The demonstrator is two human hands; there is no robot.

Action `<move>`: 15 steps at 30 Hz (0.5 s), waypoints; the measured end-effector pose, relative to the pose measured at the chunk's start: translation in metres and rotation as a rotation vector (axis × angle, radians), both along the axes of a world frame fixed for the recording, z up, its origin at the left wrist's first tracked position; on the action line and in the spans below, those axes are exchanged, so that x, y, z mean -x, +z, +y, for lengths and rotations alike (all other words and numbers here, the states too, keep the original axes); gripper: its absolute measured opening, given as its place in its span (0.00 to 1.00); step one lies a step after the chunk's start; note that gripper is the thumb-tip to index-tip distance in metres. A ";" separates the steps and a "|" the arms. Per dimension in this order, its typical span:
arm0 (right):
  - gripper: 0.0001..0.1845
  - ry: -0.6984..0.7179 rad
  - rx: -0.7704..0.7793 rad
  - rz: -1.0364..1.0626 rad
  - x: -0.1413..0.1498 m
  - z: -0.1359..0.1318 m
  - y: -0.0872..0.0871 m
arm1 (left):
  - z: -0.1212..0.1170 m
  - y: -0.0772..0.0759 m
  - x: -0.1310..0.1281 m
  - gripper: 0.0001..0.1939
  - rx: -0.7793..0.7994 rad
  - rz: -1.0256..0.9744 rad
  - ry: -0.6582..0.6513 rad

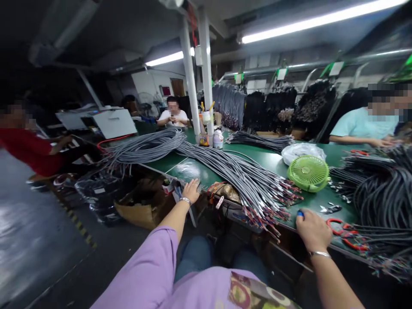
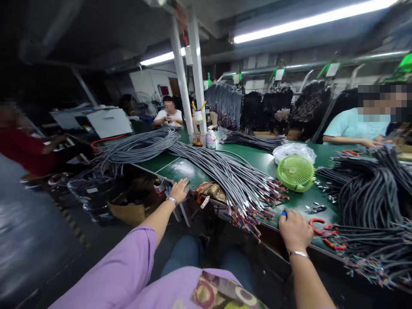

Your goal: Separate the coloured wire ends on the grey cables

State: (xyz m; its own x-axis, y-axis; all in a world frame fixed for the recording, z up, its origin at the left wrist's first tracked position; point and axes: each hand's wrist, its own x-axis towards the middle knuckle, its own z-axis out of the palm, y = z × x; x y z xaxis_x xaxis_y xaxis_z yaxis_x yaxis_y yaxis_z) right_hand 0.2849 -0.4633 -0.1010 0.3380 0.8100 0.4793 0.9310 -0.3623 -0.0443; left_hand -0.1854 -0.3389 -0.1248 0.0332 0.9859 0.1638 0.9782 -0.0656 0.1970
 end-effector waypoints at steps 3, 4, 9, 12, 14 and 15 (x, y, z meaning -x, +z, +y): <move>0.20 0.019 -0.012 -0.018 -0.004 0.004 -0.003 | -0.004 -0.002 0.001 0.28 -0.020 -0.036 -0.017; 0.20 0.023 -0.012 -0.023 -0.005 0.004 -0.002 | -0.005 -0.003 0.002 0.28 -0.021 -0.048 -0.024; 0.21 0.032 0.051 -0.004 -0.001 0.001 0.007 | -0.007 -0.010 0.004 0.29 -0.059 -0.085 -0.052; 0.21 0.008 0.038 0.036 -0.001 0.002 0.007 | -0.002 -0.016 0.006 0.28 -0.137 -0.117 -0.090; 0.21 0.012 0.036 0.061 -0.003 0.004 0.005 | 0.002 -0.019 0.007 0.28 -0.120 -0.124 -0.123; 0.21 0.008 0.037 0.071 -0.003 0.005 0.004 | 0.003 -0.019 0.007 0.28 -0.111 -0.123 -0.138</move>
State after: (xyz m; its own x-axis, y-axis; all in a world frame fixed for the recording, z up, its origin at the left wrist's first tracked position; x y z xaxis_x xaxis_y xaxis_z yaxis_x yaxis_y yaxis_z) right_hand 0.2881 -0.4584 -0.0969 0.3636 0.8293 0.4244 0.9288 -0.3576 -0.0970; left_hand -0.1927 -0.3362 -0.1438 0.1395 0.9492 0.2820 0.9276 -0.2249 0.2983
